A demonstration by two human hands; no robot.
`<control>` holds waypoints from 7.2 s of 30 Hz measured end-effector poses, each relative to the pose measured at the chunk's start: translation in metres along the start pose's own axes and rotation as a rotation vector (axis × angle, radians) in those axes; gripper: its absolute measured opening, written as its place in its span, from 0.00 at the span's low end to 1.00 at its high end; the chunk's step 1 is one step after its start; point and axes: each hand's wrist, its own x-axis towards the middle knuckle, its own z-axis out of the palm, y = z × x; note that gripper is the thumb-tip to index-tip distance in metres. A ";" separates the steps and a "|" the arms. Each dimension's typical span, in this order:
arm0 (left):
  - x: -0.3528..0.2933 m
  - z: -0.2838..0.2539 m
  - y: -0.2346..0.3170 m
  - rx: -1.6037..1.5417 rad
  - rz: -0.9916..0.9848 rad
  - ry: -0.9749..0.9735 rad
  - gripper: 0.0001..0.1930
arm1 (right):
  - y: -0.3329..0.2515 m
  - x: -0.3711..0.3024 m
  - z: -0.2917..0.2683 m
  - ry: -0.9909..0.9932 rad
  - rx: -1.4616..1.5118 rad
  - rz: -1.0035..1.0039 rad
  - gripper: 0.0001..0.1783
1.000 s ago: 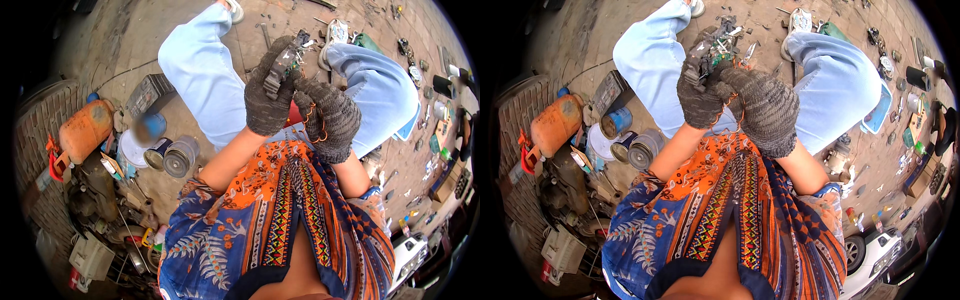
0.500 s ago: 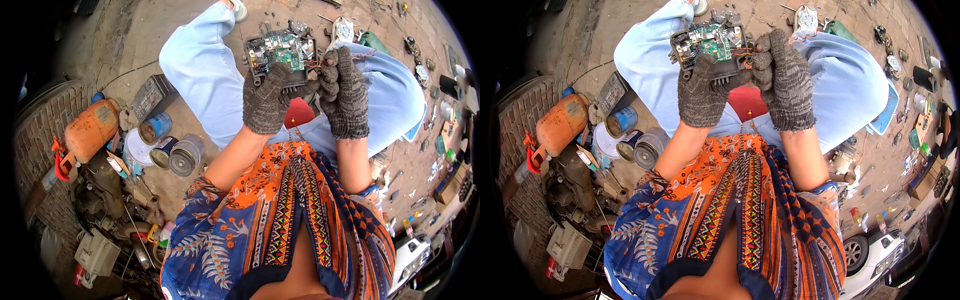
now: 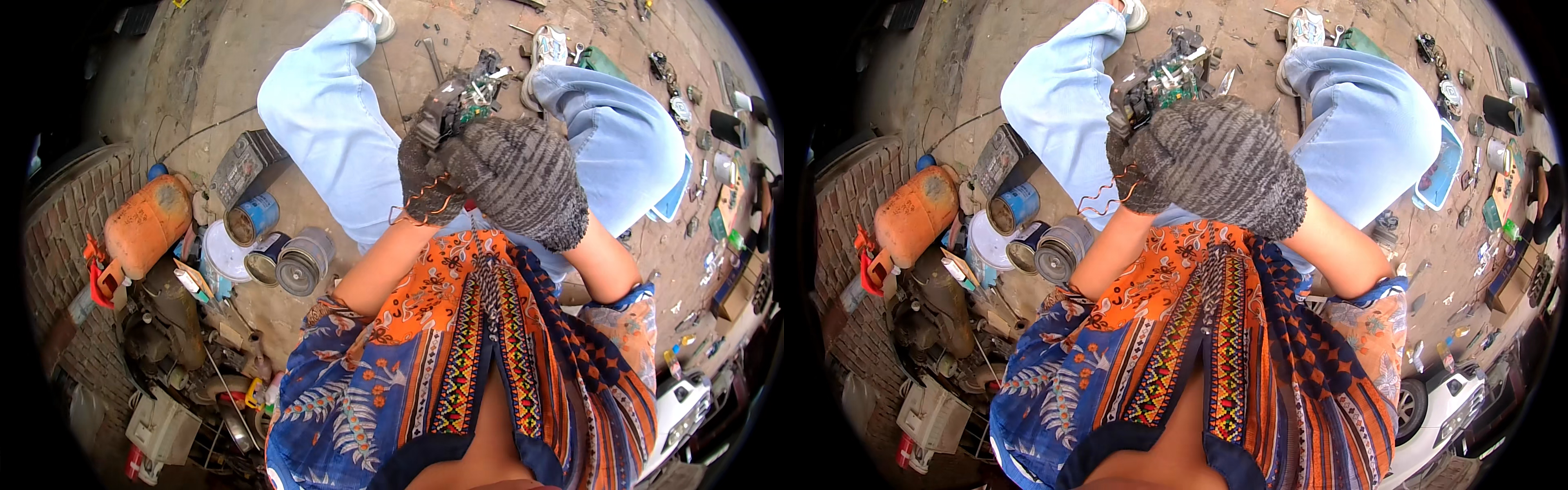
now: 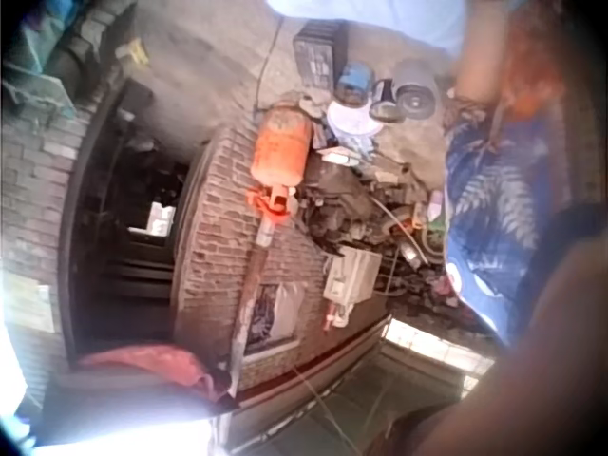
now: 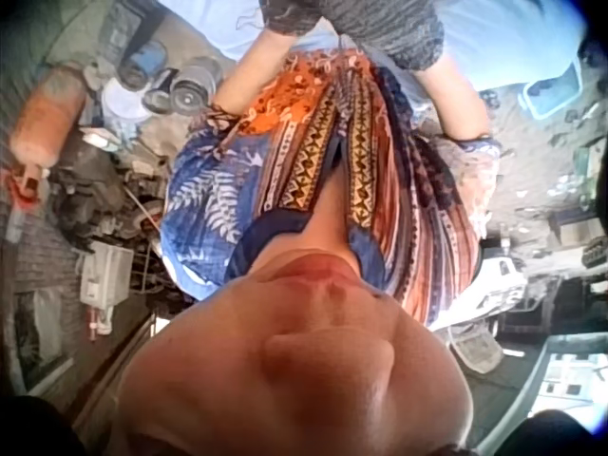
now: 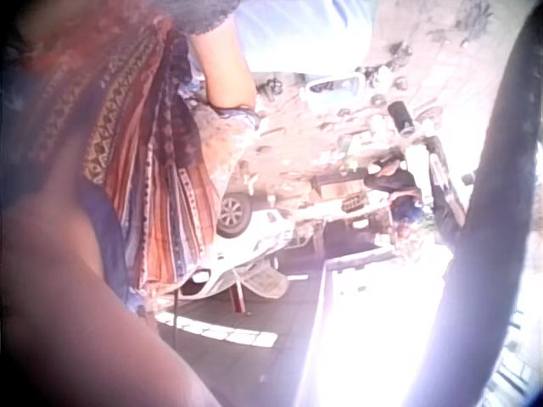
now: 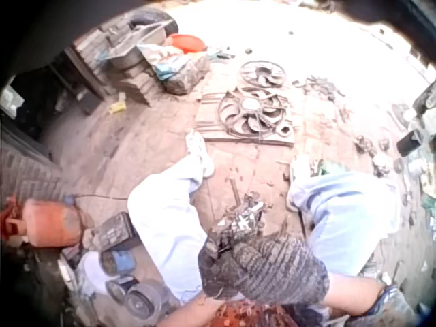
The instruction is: The person sits on the floor in a workshop and repairs a small electronic circuit board. They use a screwdriver to manipulate components on the board and handle a small copper coil, occasionally picking up tools from the surrounding floor.
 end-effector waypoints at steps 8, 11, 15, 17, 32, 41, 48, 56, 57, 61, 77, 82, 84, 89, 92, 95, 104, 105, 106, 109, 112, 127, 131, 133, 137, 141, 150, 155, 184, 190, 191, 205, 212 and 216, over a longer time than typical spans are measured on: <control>-0.002 -0.023 0.036 -0.488 -0.320 -0.263 0.38 | 0.001 0.011 -0.022 -0.162 0.376 0.058 0.16; 0.003 -0.013 0.058 -0.756 -0.429 -0.316 0.37 | 0.003 0.008 -0.023 -0.146 0.345 -0.014 0.16; 0.000 -0.012 0.054 -0.837 -0.380 -0.344 0.36 | -0.010 0.012 -0.017 -0.059 0.163 -0.103 0.15; -0.004 -0.011 0.049 -0.841 -0.356 -0.339 0.35 | -0.017 0.016 -0.022 -0.056 0.138 -0.081 0.13; 0.003 -0.008 0.040 -0.505 -0.206 -0.281 0.28 | 0.029 -0.007 -0.012 0.101 0.586 0.627 0.18; 0.006 -0.004 0.026 -0.339 -0.047 -0.032 0.20 | 0.009 0.011 -0.017 -0.165 0.056 -0.179 0.22; 0.000 0.002 0.046 -0.154 0.065 -0.184 0.23 | 0.041 0.028 -0.020 0.244 1.402 0.686 0.11; -0.005 0.006 0.031 -0.393 -0.082 -0.269 0.24 | -0.003 0.009 -0.008 0.646 2.467 1.042 0.12; -0.007 0.007 0.028 -0.405 -0.084 -0.273 0.24 | -0.015 0.006 -0.009 0.663 2.199 1.062 0.13; -0.008 0.005 0.023 -0.408 -0.082 -0.276 0.25 | -0.035 -0.010 -0.020 0.364 1.158 0.669 0.16; 0.000 -0.009 0.040 -0.402 0.028 -0.177 0.26 | -0.001 -0.002 -0.030 0.562 1.167 0.880 0.14; 0.001 0.001 0.026 -0.216 0.145 -0.170 0.27 | -0.013 0.005 -0.025 0.320 0.421 0.229 0.09; 0.007 0.009 0.023 -0.132 0.201 -0.186 0.27 | -0.003 0.021 -0.033 0.271 0.361 0.239 0.11; 0.023 0.028 0.039 -0.308 0.084 -0.257 0.29 | 0.036 0.026 -0.031 0.561 1.286 0.958 0.14; 0.027 0.013 0.050 -0.421 0.079 -0.164 0.30 | 0.031 0.009 -0.022 0.677 1.010 1.146 0.16; 0.040 -0.011 0.060 -0.491 0.108 -0.099 0.31 | 0.002 -0.015 -0.031 0.768 1.033 0.997 0.18; 0.030 0.001 0.055 -0.926 -0.214 -0.237 0.37 | 0.026 -0.004 -0.033 0.602 1.573 0.884 0.16; 0.030 0.000 0.057 -0.988 -0.199 -0.271 0.38 | 0.027 -0.004 -0.031 0.613 1.656 0.958 0.15; 0.029 0.000 0.061 -0.836 -0.199 -0.196 0.38 | 0.032 -0.008 -0.029 0.543 1.767 0.837 0.14; 0.030 -0.017 0.069 -0.656 -0.216 -0.102 0.36 | 0.034 -0.010 -0.029 0.488 1.610 0.998 0.14; 0.055 -0.022 0.052 -0.579 -0.303 -0.052 0.36 | 0.054 -0.038 -0.005 0.389 1.100 0.947 0.13; 0.171 -0.107 -0.139 0.182 -0.743 0.362 0.10 | 0.057 -0.065 0.028 0.565 1.338 1.402 0.15; 0.183 -0.114 -0.177 0.424 -0.746 0.340 0.11 | 0.046 -0.078 0.050 0.152 0.611 1.145 0.16; 0.181 -0.113 -0.183 0.549 -0.735 0.313 0.10 | 0.045 -0.071 0.050 0.031 0.643 1.265 0.18; 0.170 -0.118 -0.181 0.583 -0.638 0.149 0.15 | 0.030 -0.048 0.034 0.197 1.330 1.515 0.20; 0.160 -0.118 -0.164 0.772 -0.687 0.065 0.23 | 0.024 -0.063 0.049 0.070 0.631 0.938 0.26; 0.094 -0.049 -0.034 0.706 -0.060 -0.169 0.17 | 0.004 -0.081 0.085 -0.077 0.912 1.177 0.25; 0.036 -0.046 0.022 1.447 0.503 -0.679 0.21 | -0.002 -0.059 0.053 -0.299 1.408 1.266 0.16; 0.028 -0.043 0.067 1.356 0.459 -0.366 0.22 | -0.004 -0.045 -0.001 -0.087 1.571 1.218 0.18; 0.013 -0.019 0.053 0.106 -0.248 -0.114 0.21 | -0.015 -0.048 0.014 0.068 1.548 1.225 0.23; 0.013 -0.021 0.052 0.157 -0.226 -0.094 0.20 | -0.016 -0.049 0.016 0.052 1.503 1.197 0.23; 0.016 -0.040 0.072 1.419 0.506 -0.412 0.23 | -0.018 -0.054 -0.012 -0.527 1.990 0.874 0.15; 0.003 -0.023 0.054 1.526 0.433 -0.635 0.18 | -0.023 -0.044 -0.002 0.435 2.421 0.571 0.07; -0.017 -0.013 0.065 1.218 0.335 -0.832 0.15 | -0.001 -0.045 -0.018 0.482 1.982 0.976 0.08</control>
